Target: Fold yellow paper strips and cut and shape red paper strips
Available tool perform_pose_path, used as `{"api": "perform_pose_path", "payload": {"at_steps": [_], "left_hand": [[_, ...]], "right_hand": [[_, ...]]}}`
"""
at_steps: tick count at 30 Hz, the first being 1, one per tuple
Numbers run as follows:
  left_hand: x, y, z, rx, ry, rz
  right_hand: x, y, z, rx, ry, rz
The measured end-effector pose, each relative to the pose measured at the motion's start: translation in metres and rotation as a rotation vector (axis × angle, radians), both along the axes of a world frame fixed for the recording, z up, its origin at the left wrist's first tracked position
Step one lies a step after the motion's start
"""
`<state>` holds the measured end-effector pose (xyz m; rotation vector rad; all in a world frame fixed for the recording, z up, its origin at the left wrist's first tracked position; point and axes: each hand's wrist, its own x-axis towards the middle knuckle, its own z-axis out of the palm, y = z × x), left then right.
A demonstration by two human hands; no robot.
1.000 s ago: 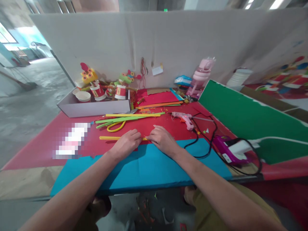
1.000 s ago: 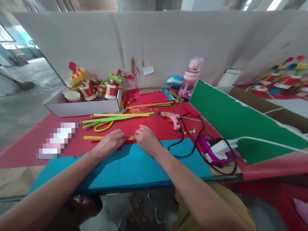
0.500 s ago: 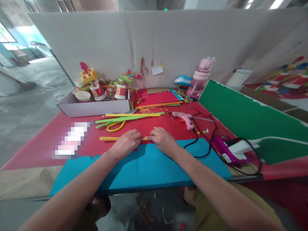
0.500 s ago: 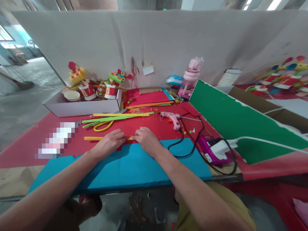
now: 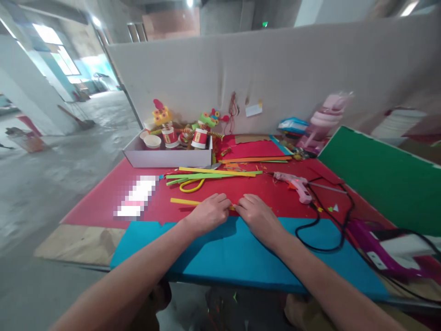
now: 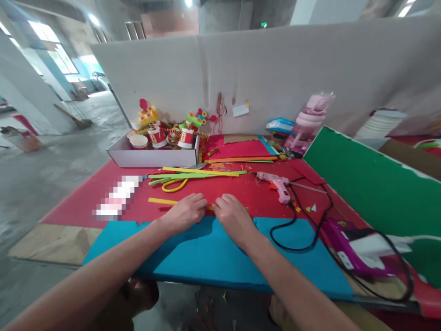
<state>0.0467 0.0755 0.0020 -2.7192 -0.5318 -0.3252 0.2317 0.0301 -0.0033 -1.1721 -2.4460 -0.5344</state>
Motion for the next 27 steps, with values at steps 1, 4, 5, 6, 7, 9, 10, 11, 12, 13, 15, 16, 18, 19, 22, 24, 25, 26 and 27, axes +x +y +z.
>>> {"api": "perform_pose_path", "payload": {"at_steps": [1,4,5,6,7,9,10,11,12,13,15,16,18,19,22,24,25,26,27], "left_hand": [[0.000,0.000,0.000,-0.008,0.001,0.002],[0.001,-0.001,0.002,-0.033,0.009,0.004],[0.002,0.000,0.002,-0.038,0.011,0.007],[0.002,0.000,0.002,-0.042,0.012,0.008],[0.002,0.000,0.002,-0.043,0.010,0.008],[0.001,0.001,0.002,-0.044,0.001,0.009],[0.000,0.002,0.003,-0.045,-0.003,0.009],[-0.001,0.002,0.003,-0.047,-0.005,0.010],[-0.002,0.003,0.004,-0.050,-0.004,0.013],[-0.004,0.003,0.005,-0.054,0.000,0.017],[-0.006,0.003,0.006,-0.055,0.005,0.030],[-0.006,0.002,0.006,-0.052,0.004,0.039],[-0.005,0.001,0.006,-0.042,-0.001,0.053],[-0.004,0.001,0.005,-0.037,-0.004,0.055],[-0.001,0.003,0.001,-0.037,-0.006,0.043],[0.001,0.005,-0.002,-0.041,-0.012,0.029],[0.001,0.006,-0.003,-0.045,-0.017,0.023],[0.001,0.007,-0.004,-0.049,-0.025,0.019],[0.001,0.007,-0.004,-0.056,-0.030,0.011]], "right_hand": [[0.001,0.000,0.000,0.002,0.010,0.019],[0.005,0.001,0.000,0.000,0.036,0.054],[0.006,0.001,0.001,-0.008,0.043,0.053],[0.007,0.001,0.001,-0.019,0.051,0.051],[0.008,0.002,0.001,-0.032,0.059,0.052],[0.008,0.003,0.002,-0.057,0.080,0.065],[0.007,0.004,0.002,-0.069,0.093,0.074],[0.006,0.005,0.002,-0.078,0.106,0.087],[0.005,0.005,0.002,-0.085,0.122,0.098],[0.003,0.006,0.002,-0.091,0.139,0.108],[0.001,0.007,0.001,-0.099,0.168,0.125],[0.000,0.007,0.001,-0.101,0.179,0.133],[0.000,0.008,0.000,-0.101,0.190,0.144],[0.000,0.008,0.000,-0.101,0.193,0.147],[0.001,0.010,-0.002,-0.107,0.199,0.150],[0.003,0.011,-0.004,-0.123,0.212,0.150],[0.004,0.011,-0.004,-0.136,0.225,0.149],[0.006,0.012,-0.005,-0.155,0.243,0.149],[0.008,0.012,-0.005,-0.178,0.263,0.150]]}}
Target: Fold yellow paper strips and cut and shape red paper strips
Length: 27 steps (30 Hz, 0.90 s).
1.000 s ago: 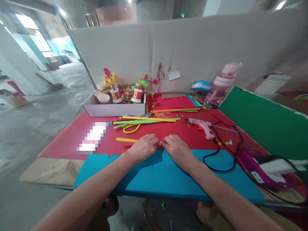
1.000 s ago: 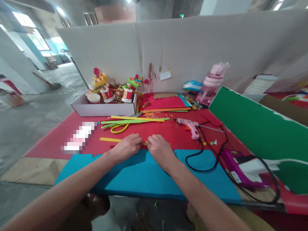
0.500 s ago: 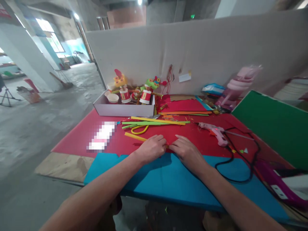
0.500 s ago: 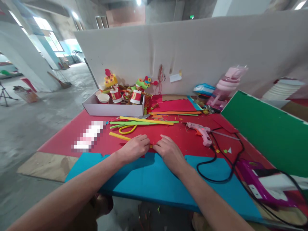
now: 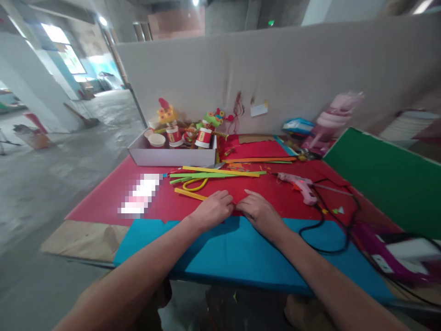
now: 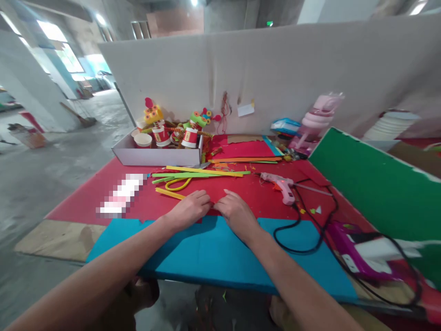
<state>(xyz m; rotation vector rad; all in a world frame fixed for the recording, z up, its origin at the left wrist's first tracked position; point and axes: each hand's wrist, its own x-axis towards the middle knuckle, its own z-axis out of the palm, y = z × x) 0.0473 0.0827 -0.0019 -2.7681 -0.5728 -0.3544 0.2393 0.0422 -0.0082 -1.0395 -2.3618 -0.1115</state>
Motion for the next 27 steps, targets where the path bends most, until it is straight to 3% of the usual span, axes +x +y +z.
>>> {"api": "perform_pose_path", "payload": {"at_steps": [5,9,27], "left_hand": [[-0.004,0.003,0.004,-0.092,-0.051,-0.028],[-0.004,0.003,0.008,-0.141,-0.073,-0.043],[-0.007,-0.003,0.009,-0.086,-0.047,-0.058]], "right_hand": [[0.015,0.001,0.001,-0.099,0.091,-0.025],[0.021,-0.001,0.002,-0.083,0.136,-0.059],[0.028,-0.008,-0.001,-0.062,0.095,-0.042]]}}
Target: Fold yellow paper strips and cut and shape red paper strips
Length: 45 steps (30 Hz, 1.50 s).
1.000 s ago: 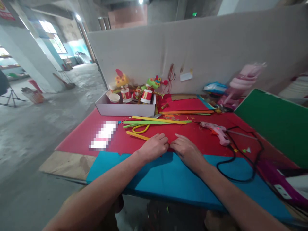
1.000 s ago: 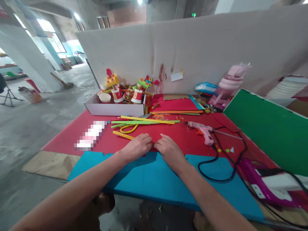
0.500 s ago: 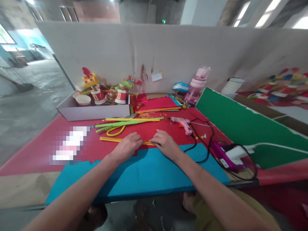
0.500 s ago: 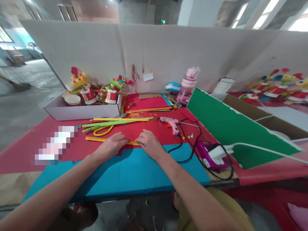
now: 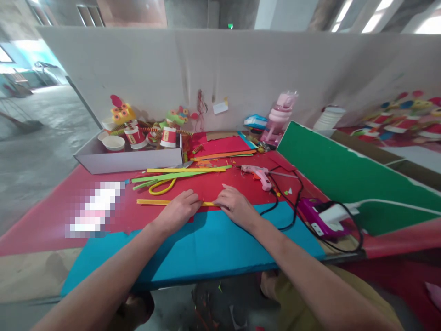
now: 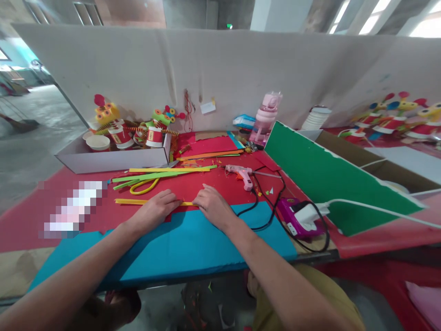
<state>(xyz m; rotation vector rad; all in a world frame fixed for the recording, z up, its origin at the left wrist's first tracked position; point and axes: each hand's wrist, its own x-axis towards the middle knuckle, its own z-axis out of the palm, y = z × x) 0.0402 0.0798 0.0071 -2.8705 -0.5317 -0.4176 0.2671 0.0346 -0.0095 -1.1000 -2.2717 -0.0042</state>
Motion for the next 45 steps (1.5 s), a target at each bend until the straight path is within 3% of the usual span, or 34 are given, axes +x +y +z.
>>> {"api": "perform_pose_path", "payload": {"at_steps": [9,23,28,31,33,37,41,45], "left_hand": [[0.000,0.001,-0.001,0.075,0.053,-0.028],[0.001,0.005,-0.003,0.029,0.061,-0.039],[0.003,0.005,0.000,-0.012,0.051,-0.033],[0.002,0.006,0.000,-0.015,0.048,-0.041],[0.002,0.007,-0.001,-0.013,0.045,-0.042],[0.001,0.006,-0.002,-0.001,0.037,-0.037],[0.002,0.004,-0.001,0.021,0.073,-0.019],[0.002,0.004,-0.001,0.024,0.093,-0.004]], "right_hand": [[0.002,0.000,-0.001,-0.007,0.030,-0.007],[0.001,-0.006,0.000,0.022,-0.080,-0.038],[0.017,-0.007,0.001,-0.079,-0.030,-0.057],[0.032,-0.013,0.009,-0.125,0.005,-0.130],[0.035,-0.018,0.016,-0.054,0.039,-0.210],[0.013,-0.027,0.022,0.054,-0.022,-0.198],[-0.016,-0.030,0.010,0.053,-0.197,-0.086],[-0.022,-0.029,-0.001,0.072,-0.278,-0.084]]}}
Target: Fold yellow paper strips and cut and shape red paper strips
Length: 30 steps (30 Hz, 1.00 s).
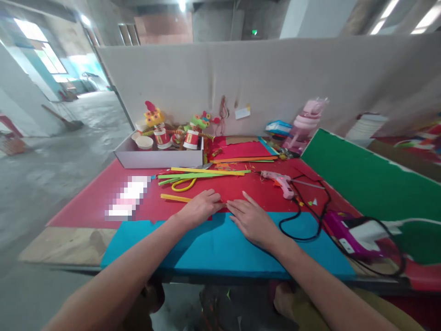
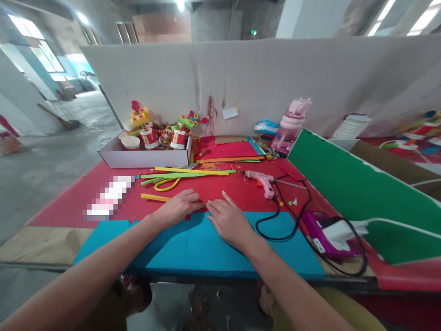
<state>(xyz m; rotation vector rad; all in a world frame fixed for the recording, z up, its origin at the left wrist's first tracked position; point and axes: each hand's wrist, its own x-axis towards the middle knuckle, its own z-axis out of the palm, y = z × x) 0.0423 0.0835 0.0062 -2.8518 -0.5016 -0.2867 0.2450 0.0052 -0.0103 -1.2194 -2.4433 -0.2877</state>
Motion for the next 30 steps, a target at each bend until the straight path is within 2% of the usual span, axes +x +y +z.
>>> {"api": "perform_pose_path", "payload": {"at_steps": [14,30], "left_hand": [[-0.001,0.001,0.000,-0.026,-0.027,-0.019],[-0.001,0.001,0.000,-0.074,-0.009,0.006]], "right_hand": [[0.030,-0.008,0.003,-0.040,0.061,-0.040],[0.057,-0.017,0.010,-0.063,-0.004,-0.140]]}}
